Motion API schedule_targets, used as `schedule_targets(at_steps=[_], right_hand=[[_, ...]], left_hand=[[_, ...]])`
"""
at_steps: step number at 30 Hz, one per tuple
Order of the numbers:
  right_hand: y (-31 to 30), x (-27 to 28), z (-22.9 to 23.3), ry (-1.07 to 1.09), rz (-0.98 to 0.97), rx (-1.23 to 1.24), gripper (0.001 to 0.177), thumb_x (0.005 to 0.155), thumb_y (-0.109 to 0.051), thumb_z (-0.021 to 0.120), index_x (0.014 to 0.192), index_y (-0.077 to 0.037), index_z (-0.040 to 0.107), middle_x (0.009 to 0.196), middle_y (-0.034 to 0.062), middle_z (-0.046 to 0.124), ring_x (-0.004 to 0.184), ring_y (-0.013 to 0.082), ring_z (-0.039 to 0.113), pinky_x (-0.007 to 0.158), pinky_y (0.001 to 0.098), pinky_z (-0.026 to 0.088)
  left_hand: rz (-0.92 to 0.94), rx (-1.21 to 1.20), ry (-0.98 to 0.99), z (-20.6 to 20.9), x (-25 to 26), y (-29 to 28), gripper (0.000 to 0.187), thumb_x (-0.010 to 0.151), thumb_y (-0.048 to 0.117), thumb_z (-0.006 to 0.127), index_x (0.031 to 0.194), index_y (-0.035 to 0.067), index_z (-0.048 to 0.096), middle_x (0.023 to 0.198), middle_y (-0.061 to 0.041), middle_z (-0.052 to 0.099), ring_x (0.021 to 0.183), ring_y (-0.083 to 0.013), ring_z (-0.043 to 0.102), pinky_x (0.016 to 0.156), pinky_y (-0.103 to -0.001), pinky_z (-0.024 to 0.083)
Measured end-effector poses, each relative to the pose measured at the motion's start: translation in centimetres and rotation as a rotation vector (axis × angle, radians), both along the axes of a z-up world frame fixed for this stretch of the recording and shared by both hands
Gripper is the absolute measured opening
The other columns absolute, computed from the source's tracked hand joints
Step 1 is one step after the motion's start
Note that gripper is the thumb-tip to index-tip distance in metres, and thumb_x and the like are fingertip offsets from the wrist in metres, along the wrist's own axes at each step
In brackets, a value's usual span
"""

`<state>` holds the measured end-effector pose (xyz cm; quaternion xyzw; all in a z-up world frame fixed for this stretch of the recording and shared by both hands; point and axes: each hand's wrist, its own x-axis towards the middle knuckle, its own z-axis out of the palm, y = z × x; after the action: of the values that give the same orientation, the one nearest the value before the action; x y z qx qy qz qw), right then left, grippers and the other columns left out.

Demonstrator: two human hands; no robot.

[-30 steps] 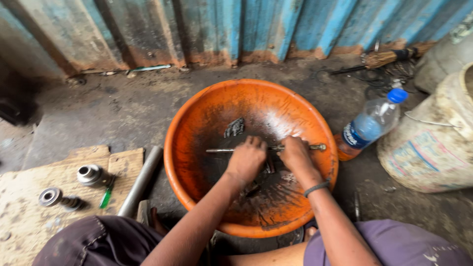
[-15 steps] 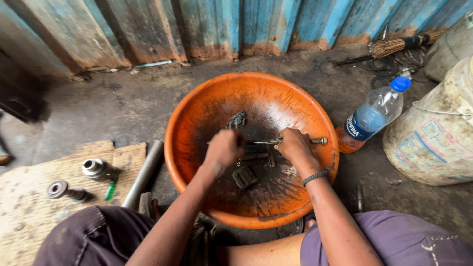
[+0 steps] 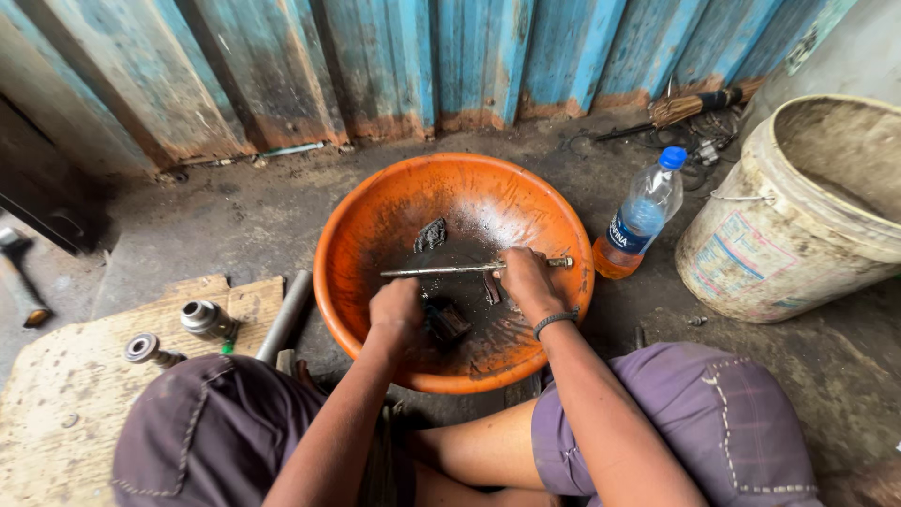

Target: The person cleans several dark metal mechanical parts in a basin of liquid using their hands and a small abrasive pad.

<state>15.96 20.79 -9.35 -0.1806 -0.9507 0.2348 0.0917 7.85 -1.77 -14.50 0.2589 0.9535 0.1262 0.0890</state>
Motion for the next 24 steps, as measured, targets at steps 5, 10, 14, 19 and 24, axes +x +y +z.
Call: schedule_targets(at_steps=[5, 10, 14, 19, 24], right_hand=[[-2.3, 0.8, 2.0, -0.023, 0.025, 0.156, 0.020, 0.087, -0.005, 0.067, 0.106, -0.005, 0.076, 0.106, 0.0242, 0.072, 0.104, 0.0413, 0.068, 0.095, 0.0486, 0.051], [-2.6, 1.7, 2.1, -0.075, -0.091, -0.055, 0.026, 0.091, 0.001, 0.059, 0.112, -0.006, 0.074, 0.107, 0.0254, 0.072, 0.102, 0.0382, 0.071, 0.091, 0.0473, 0.055], [-1.1, 0.4, -0.2, -0.009, -0.044, 0.023, 0.028, 0.085, -0.002, 0.063, 0.110, -0.006, 0.075, 0.105, 0.0226, 0.072, 0.099, 0.0395, 0.070, 0.090, 0.0475, 0.053], [-1.7, 0.8, -1.4, 0.030, 0.044, 0.011, 0.014, 0.091, -0.017, 0.069, 0.096, -0.006, 0.076, 0.096, 0.0231, 0.071, 0.094, 0.0414, 0.068, 0.083, 0.0500, 0.052], [-1.3, 0.7, -0.2, -0.128, 0.060, -0.102, 0.014, 0.084, -0.011, 0.066, 0.095, -0.007, 0.075, 0.088, 0.0218, 0.072, 0.089, 0.0373, 0.073, 0.081, 0.0493, 0.054]], left_hand=[[0.094, 0.032, 0.121, -2.6, -0.6, -1.7, 0.017, 0.092, 0.011, 0.058, 0.100, 0.009, 0.073, 0.108, -0.017, 0.073, 0.107, -0.0371, 0.069, 0.090, -0.047, 0.057], [-0.064, 0.231, 0.254, -4.5, -1.4, -1.0, 0.020, 0.088, 0.006, 0.056, 0.101, 0.007, 0.072, 0.105, -0.020, 0.072, 0.101, -0.0405, 0.069, 0.085, -0.048, 0.058], [0.117, 0.194, 0.068, -1.2, -0.9, -0.6, 0.020, 0.089, 0.008, 0.056, 0.097, 0.009, 0.075, 0.103, -0.017, 0.075, 0.102, -0.0384, 0.071, 0.089, -0.049, 0.057], [0.275, 0.269, 0.071, 2.2, 0.9, -0.5, 0.019, 0.089, 0.007, 0.058, 0.097, 0.006, 0.076, 0.101, -0.020, 0.075, 0.097, -0.0384, 0.073, 0.086, -0.049, 0.059], [0.258, 0.724, 0.096, 4.5, 2.2, -2.2, 0.029, 0.080, 0.005, 0.063, 0.107, 0.003, 0.073, 0.096, -0.026, 0.072, 0.093, -0.0441, 0.071, 0.081, -0.051, 0.057]])
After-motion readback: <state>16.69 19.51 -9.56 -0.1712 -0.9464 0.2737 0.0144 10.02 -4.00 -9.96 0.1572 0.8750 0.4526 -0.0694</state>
